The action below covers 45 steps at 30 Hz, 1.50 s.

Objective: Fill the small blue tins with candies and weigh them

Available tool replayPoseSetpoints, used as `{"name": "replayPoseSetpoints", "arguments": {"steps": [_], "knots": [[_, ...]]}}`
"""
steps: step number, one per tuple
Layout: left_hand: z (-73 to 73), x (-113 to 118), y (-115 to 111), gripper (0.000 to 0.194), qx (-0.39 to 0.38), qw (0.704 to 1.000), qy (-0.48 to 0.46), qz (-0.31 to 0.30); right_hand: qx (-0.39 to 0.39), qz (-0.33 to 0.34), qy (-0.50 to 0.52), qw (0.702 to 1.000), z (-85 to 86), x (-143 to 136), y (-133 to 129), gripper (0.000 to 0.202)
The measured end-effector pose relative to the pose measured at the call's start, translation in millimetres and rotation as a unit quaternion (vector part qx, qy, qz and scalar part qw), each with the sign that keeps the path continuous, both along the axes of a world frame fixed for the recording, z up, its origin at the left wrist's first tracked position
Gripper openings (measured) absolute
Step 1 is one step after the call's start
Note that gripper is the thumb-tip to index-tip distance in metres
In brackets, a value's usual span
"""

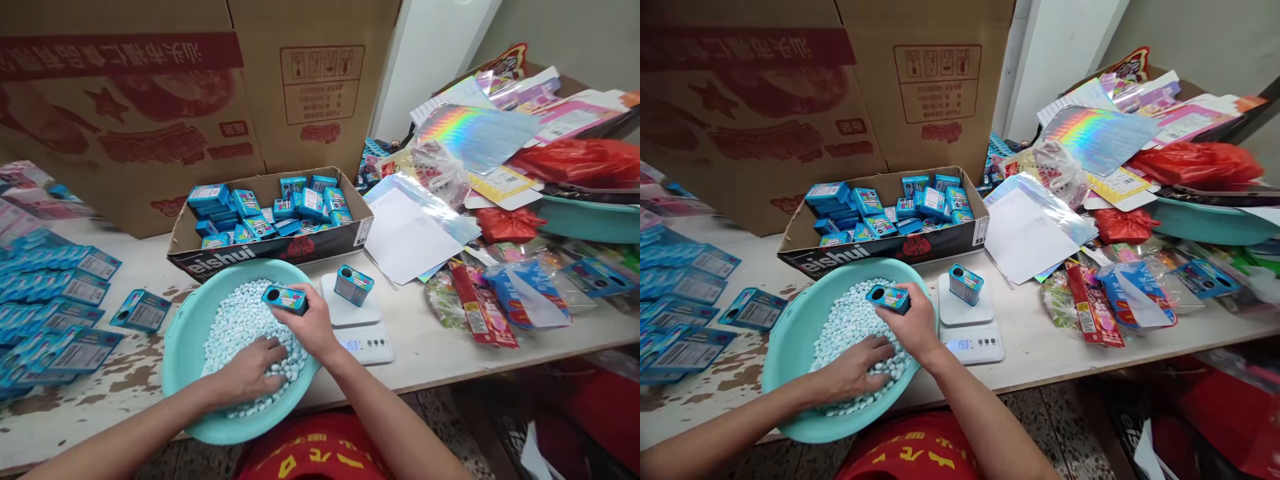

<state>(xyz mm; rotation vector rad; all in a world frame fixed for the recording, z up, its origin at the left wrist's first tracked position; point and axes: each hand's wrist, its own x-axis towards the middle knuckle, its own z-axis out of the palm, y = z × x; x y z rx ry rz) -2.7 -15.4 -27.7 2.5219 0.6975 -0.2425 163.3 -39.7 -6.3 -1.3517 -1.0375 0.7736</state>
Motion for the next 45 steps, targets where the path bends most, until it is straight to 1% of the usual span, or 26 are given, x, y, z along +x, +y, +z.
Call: {"name": "replayPoseSetpoints", "arguments": {"steps": [2,4,6,8,9,10,11,12,13,14,15,16,18,21,24,27,29,32,35,37,39,41,43,45], "knots": [[1.9,-11,1,0.025,0.0,0.997,0.061,0.046,0.001,0.03,-0.067,0.997,0.5,-2,-3,0.03],[2.3,-17,4,0.025,-0.007,0.99,0.091,0.11,-0.001,0.043,-0.098,0.994,1.3,-4,-5,0.031],[4.2,-21,7,0.023,-0.019,0.98,0.061,0.19,-0.008,0.047,-0.108,0.993,2.4,-4,-7,0.033],[10.4,-22,9,0.02,-0.057,0.957,-0.015,0.285,-0.02,0.053,-0.12,0.991,3.6,-4,-8,0.036],[15.5,-21,10,0.021,-0.096,0.934,-0.061,0.34,-0.027,0.058,-0.128,0.99,4.2,-3,-9,0.037],[21.8,-19,9,0.024,-0.145,0.9,-0.11,0.395,-0.033,0.065,-0.136,0.988,4.8,-3,-9,0.036],[28.9,-17,8,0.028,-0.2,0.857,-0.162,0.446,-0.041,0.071,-0.144,0.986,5.3,-4,-9,0.034],[36.0,-13,7,0.032,-0.249,0.807,-0.218,0.489,-0.049,0.078,-0.15,0.984,5.5,-4,-10,0.033],[42.8,-10,6,0.034,-0.288,0.754,-0.278,0.521,-0.054,0.086,-0.157,0.982,5.4,-6,-10,0.031],[48.8,-5,5,0.035,-0.314,0.705,-0.338,0.538,-0.056,0.093,-0.166,0.98,5.0,-7,-10,0.029],[53.6,-1,5,0.036,-0.328,0.666,-0.393,0.543,-0.052,0.099,-0.178,0.978,4.3,-9,-10,0.027],[57.2,3,5,0.035,-0.335,0.636,-0.439,0.539,-0.044,0.101,-0.193,0.975,3.3,-10,-11,0.025],[61.2,10,7,0.034,-0.341,0.594,-0.501,0.529,-0.026,0.095,-0.228,0.969,1.1,-12,-11,0.021],[62.9,17,10,0.032,-0.344,0.556,-0.543,0.527,-0.01,0.073,-0.277,0.958,-1.1,-12,-12,0.021],[64.0,24,12,0.03,-0.337,0.536,-0.564,0.53,-0.008,0.078,-0.331,0.94,-0.1,-12,-13,0.026],[63.4,30,13,0.026,-0.322,0.532,-0.593,0.511,-0.007,0.108,-0.342,0.934,3.6,-16,-15,0.031],[61.4,32,14,0.022,-0.311,0.534,-0.614,0.491,0.002,0.123,-0.316,0.941,6.2,-19,-16,0.033],[58.7,32,14,0.019,-0.296,0.535,-0.632,0.476,0.018,0.127,-0.268,0.955,8.7,-22,-16,0.037],[57.7,29,15,0.021,-0.314,0.532,-0.632,0.468,0.021,0.126,-0.229,0.965,8.5,-21,-16,0.039],[57.4,28,15,0.023,-0.326,0.533,-0.62,0.475,0.009,0.114,-0.214,0.97,7.4,-20,-16,0.039],[57.0,29,15,0.023,-0.305,0.546,-0.606,0.492,-0.008,0.091,-0.201,0.975,6.2,-20,-18,0.038],[57.0,31,13,0.024,-0.271,0.571,-0.594,0.497,-0.012,0.075,-0.198,0.977,5.6,-20,-21,0.037],[57.8,34,12,0.024,-0.253,0.592,-0.583,0.495,0.001,0.084,-0.21,0.974,5.7,-22,-25,0.038],[59.1,36,10,0.024,-0.244,0.596,-0.572,0.508,0.008,0.096,-0.217,0.971,6.3,-22,-27,0.039]]}}
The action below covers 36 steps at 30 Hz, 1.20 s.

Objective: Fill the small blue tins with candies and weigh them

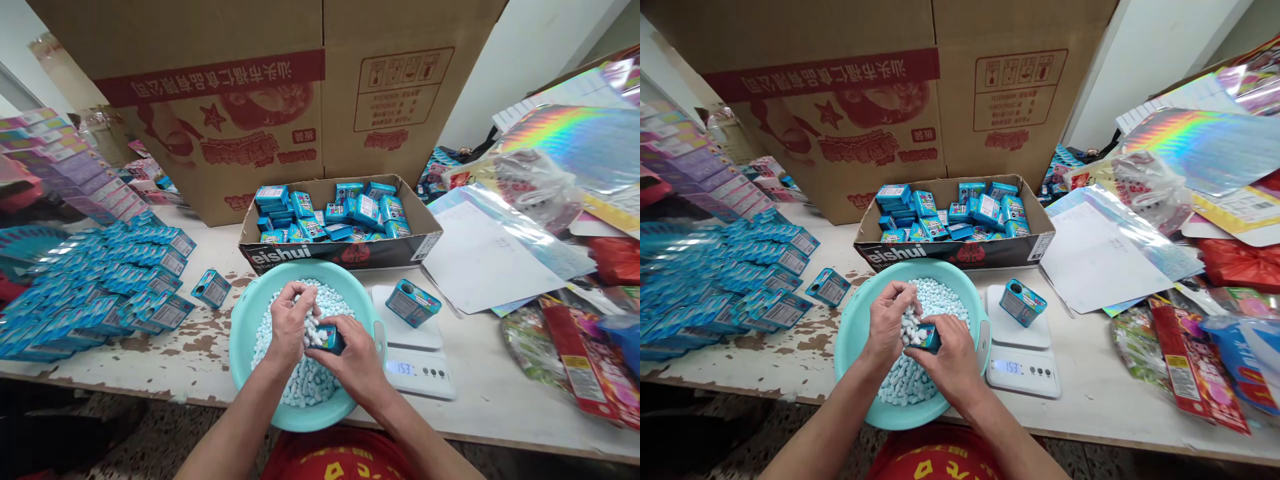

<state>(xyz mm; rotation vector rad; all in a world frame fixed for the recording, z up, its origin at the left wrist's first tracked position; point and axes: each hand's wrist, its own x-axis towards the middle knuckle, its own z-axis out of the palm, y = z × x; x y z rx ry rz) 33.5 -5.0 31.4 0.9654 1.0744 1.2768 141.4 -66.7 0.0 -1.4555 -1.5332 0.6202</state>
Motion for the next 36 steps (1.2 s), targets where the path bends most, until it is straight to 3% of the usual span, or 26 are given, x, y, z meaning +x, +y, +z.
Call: {"name": "replayPoseSetpoints", "arguments": {"steps": [6,10,22,26,28,30,32,34,36], "knots": [[3.8,2,-3,0.024,-0.011,1.0,-0.019,-0.018,0.01,-0.017,-0.007,1.0,2.2,6,-1,0.035],[2.9,3,-4,0.024,0.005,1.0,-0.006,0.002,0.03,-0.007,-0.014,0.999,1.7,5,-3,0.038],[-1.9,2,-8,0.023,-0.01,1.0,0.005,-0.015,-0.002,0.008,0.005,1.0,2.7,9,-1,0.036],[-1.5,4,-10,0.024,-0.017,0.996,0.023,-0.087,-0.025,0.003,0.021,0.999,-0.6,10,-1,0.032],[-1.2,-4,-4,0.025,-0.003,0.997,0.041,-0.066,-0.028,-0.005,0.035,0.999,-1.9,13,0,0.031],[-4.0,-20,3,0.024,0.017,0.991,0.125,-0.051,-0.027,-0.022,0.053,0.998,-2.4,16,1,0.03],[-11.9,-40,8,0.022,0.045,0.942,0.318,-0.102,-0.018,-0.039,0.076,0.996,-2.3,20,2,0.031],[-23.7,-58,4,0.03,0.049,0.82,0.539,-0.187,-0.013,-0.055,0.099,0.993,-2.3,23,3,0.032],[-34.9,-66,-8,0.051,0.029,0.693,0.675,-0.252,-0.017,-0.068,0.117,0.991,-3.1,24,4,0.034]]}}
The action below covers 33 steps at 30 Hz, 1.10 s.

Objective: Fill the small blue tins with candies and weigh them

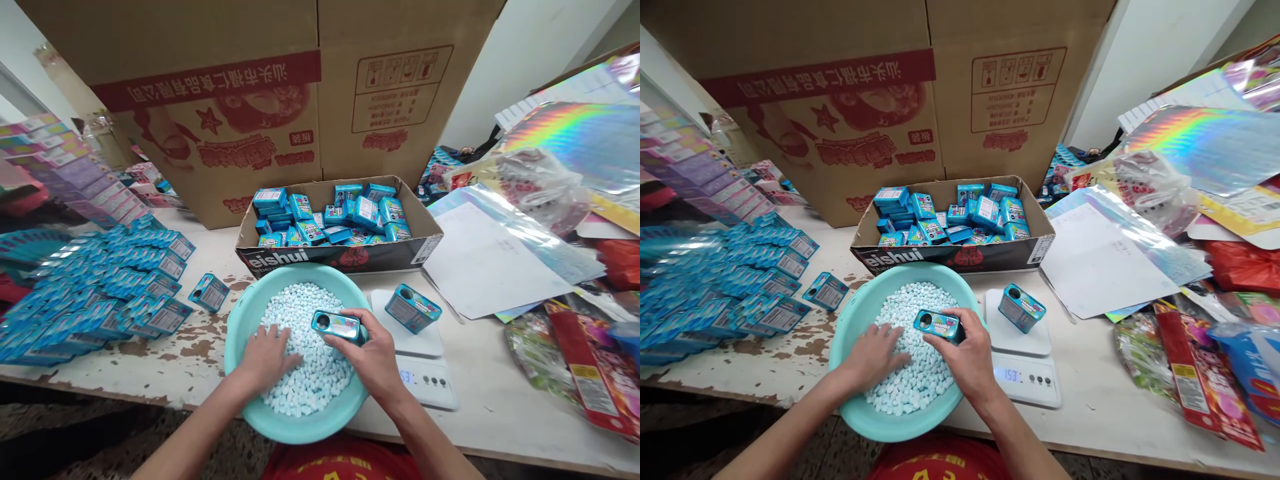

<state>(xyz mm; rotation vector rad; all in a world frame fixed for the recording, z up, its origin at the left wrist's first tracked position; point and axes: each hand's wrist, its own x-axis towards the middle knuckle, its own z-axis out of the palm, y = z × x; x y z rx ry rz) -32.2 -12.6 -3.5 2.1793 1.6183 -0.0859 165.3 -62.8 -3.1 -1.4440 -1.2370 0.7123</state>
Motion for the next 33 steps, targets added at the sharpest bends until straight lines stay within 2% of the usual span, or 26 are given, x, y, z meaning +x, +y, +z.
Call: {"name": "replayPoseSetpoints", "arguments": {"steps": [2,4,7,10,13,15,17,20,23,25,27,29,33], "knots": [[-6.2,3,-16,0.068,-0.041,0.995,0.075,-0.043,-0.008,-0.004,0.012,1.0,-1.4,-2,1,0.035],[-6.8,14,-29,0.071,-0.078,0.99,0.077,-0.082,-0.009,-0.002,0.012,1.0,-2.6,-6,1,0.034],[-5.5,29,-37,0.057,-0.111,0.985,0.037,-0.125,-0.001,0.009,-0.007,1.0,-2.9,-10,-1,0.03],[-9.2,32,-31,0.045,-0.124,0.982,0.002,-0.144,0.004,0.013,-0.022,1.0,-1.7,-9,-3,0.03],[-10.9,25,-18,0.03,-0.098,0.988,-0.068,-0.1,0.021,0.005,-0.042,0.999,-0.9,-6,-4,0.03],[-4.9,19,-8,0.016,-0.072,0.98,-0.183,-0.012,0.033,0.005,-0.061,0.998,-1.5,-5,-4,0.031],[7.2,15,0,0.004,-0.085,0.938,-0.317,0.108,0.033,0.014,-0.079,0.996,-2.7,-7,-3,0.033],[28.9,19,7,0.016,-0.125,0.821,-0.504,0.239,0.023,0.026,-0.102,0.994,-3.3,-14,0,0.036],[41.9,32,10,0.022,-0.112,0.694,-0.657,0.272,0.012,0.046,-0.12,0.992,0.3,-25,1,0.037],[43.8,43,10,0.022,-0.103,0.64,-0.705,0.287,0.006,0.07,-0.118,0.991,4.6,-30,1,0.038],[43.0,51,10,0.02,-0.095,0.617,-0.719,0.305,-0.001,0.08,-0.107,0.991,9.0,-32,0,0.039],[42.3,56,10,0.021,-0.082,0.608,-0.723,0.316,-0.011,0.065,-0.098,0.993,12.4,-31,-1,0.038],[44.6,59,11,0.025,-0.059,0.623,-0.714,0.315,0.008,0.076,-0.101,0.992,15.2,-29,-1,0.039]]}}
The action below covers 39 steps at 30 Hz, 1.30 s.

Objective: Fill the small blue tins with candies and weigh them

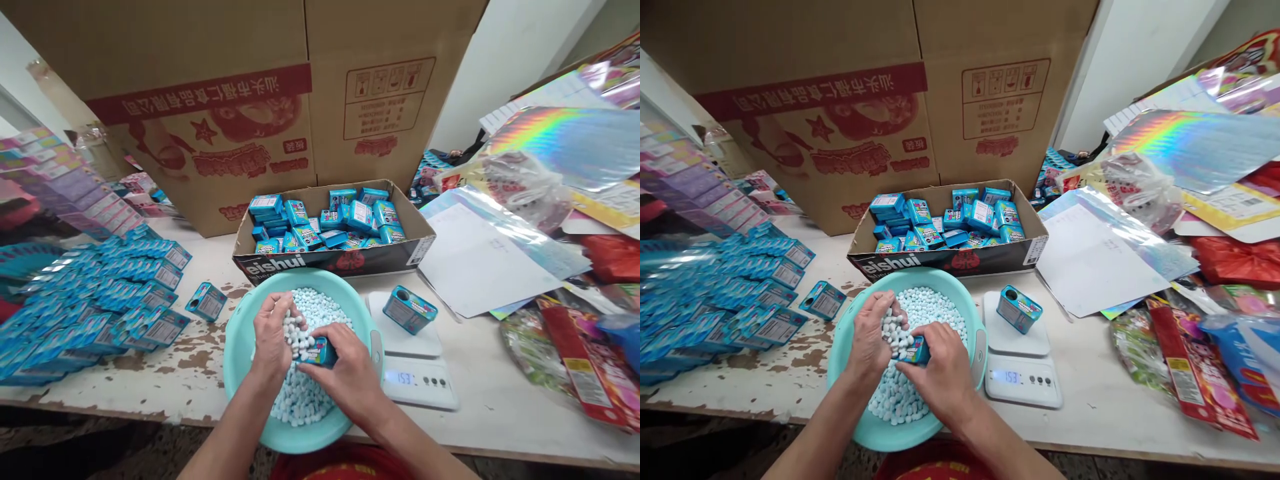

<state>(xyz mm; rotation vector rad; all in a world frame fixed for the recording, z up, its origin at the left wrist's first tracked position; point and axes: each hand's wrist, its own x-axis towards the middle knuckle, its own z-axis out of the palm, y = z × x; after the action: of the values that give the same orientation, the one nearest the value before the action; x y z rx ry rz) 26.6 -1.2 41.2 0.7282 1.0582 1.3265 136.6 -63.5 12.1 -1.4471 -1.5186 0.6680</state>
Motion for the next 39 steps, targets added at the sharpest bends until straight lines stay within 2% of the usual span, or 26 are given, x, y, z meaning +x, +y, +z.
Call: {"name": "replayPoseSetpoints", "arguments": {"steps": [7,14,28,34,39], "knots": [[1.5,3,-1,0.029,-0.023,0.998,0.054,-0.008,-0.023,0.008,0.049,0.998,0.1,0,3,0.038],[-3.5,9,2,0.023,0.019,0.999,0.032,-0.008,-0.054,-0.008,0.085,0.995,0.4,9,4,0.036],[-4.7,11,-7,0.024,0.025,0.999,0.041,-0.013,-0.082,-0.006,0.134,0.988,-5.9,7,6,0.036],[-8.4,13,-5,0.03,-0.014,0.998,0.062,0.007,-0.103,-0.012,0.156,0.982,-7.9,9,9,0.035],[0.4,9,-6,0.032,0.003,0.999,0.046,0.01,-0.128,-0.006,0.206,0.97,-5.8,12,6,0.037]]}}
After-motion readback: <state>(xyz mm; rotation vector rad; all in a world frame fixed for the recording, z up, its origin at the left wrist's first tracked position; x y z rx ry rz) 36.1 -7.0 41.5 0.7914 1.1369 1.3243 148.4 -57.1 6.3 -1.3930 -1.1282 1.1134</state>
